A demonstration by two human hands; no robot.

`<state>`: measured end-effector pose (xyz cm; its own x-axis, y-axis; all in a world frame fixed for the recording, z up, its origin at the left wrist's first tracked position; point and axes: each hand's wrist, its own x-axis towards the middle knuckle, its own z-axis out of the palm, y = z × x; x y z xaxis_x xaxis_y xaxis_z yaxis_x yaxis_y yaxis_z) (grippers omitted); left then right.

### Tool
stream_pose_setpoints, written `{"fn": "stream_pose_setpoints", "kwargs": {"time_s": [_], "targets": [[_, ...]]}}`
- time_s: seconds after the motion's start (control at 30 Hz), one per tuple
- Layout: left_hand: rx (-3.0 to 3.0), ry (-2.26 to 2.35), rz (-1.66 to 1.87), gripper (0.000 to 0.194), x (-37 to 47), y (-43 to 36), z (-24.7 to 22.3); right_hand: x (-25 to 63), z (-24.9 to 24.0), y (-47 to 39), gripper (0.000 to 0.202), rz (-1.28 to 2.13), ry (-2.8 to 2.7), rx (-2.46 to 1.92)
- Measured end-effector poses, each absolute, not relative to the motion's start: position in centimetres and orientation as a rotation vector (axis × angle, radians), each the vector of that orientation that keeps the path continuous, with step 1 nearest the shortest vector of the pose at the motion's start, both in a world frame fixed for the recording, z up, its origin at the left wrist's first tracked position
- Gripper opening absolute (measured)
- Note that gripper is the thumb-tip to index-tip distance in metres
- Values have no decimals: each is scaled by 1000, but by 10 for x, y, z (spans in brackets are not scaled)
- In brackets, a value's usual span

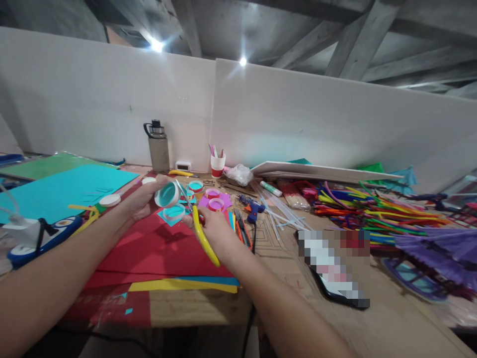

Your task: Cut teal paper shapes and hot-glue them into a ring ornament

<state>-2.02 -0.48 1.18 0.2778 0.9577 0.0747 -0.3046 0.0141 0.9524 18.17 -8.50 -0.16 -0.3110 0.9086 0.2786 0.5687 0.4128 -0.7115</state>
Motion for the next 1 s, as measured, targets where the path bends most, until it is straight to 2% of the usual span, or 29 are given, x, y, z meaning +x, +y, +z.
{"fn": "stream_pose_setpoints", "kwargs": {"time_s": [0.83, 1.0], "targets": [[1193, 769, 1101, 26, -22, -6, 15, 179, 1, -92, 37, 673, -1995, -1235], [1173, 737, 1078, 22, -17, -9, 13, 179, 1, -93, 35, 641, -2001, -1268]]}}
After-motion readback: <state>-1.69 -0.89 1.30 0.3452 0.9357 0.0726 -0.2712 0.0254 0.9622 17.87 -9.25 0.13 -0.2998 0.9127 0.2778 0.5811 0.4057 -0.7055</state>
